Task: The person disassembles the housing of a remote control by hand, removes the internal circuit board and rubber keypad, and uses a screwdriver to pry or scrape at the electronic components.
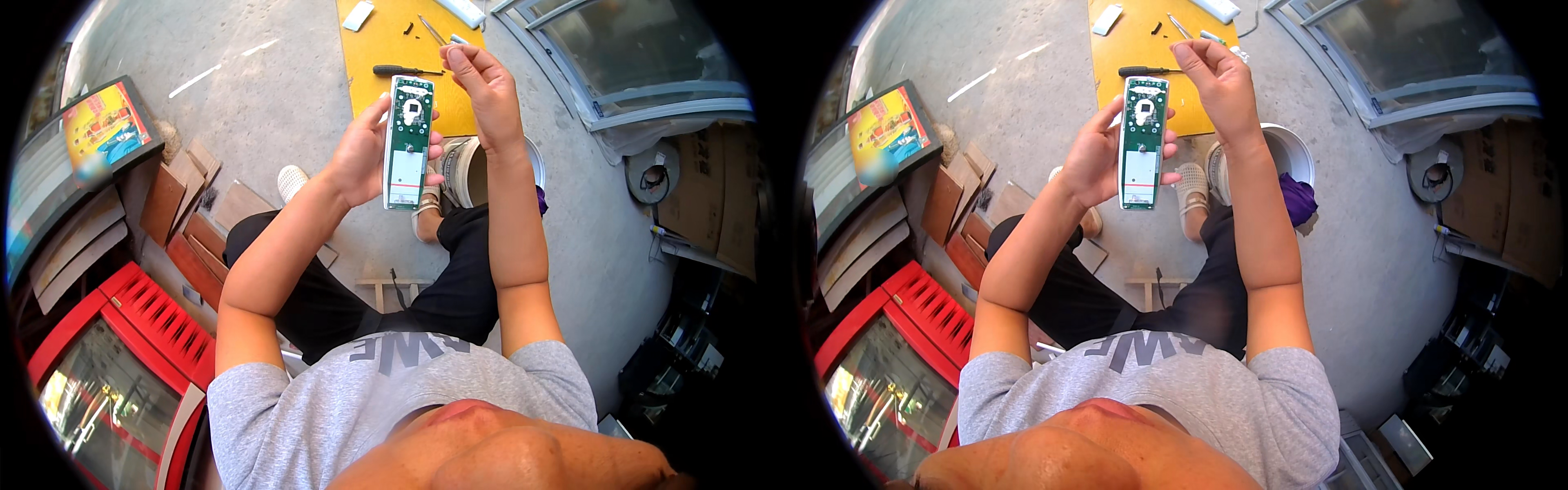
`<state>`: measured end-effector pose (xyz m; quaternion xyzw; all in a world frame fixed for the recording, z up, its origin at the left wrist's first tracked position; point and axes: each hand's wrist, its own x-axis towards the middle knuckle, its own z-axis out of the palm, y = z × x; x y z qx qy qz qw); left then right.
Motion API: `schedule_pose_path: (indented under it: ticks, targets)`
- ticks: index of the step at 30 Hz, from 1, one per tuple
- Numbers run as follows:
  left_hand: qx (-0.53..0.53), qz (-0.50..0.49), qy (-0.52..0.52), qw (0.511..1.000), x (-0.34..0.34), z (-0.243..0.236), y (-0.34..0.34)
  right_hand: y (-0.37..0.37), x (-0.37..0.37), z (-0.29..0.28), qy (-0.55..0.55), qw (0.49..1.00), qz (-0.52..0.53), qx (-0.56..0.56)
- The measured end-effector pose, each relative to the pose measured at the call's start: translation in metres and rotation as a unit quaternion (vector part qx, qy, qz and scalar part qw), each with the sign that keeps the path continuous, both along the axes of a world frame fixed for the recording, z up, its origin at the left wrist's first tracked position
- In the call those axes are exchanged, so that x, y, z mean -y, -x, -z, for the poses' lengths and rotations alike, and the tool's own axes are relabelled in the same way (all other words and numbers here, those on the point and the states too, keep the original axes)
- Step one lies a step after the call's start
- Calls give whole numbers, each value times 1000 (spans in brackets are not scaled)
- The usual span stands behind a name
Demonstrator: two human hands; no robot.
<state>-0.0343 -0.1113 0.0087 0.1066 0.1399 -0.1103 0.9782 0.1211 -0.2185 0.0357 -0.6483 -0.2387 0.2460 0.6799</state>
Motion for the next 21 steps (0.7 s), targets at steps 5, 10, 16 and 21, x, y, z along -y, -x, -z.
schedule_pose_path:
  ticks: [5,10,16,21]
  targets:
    - [73,-48,18,996,-27,-1,5,-20,-9,22,7,994,40,100]
    - [57,-142,-70,986,-60,-11,12,5,-33,35,208,863,22,460]
    - [55,-168,-45,983,-76,-21,13,23,-53,54,309,775,6,551]
    - [126,-161,-20,979,-83,-16,15,26,-55,55,283,758,29,587]
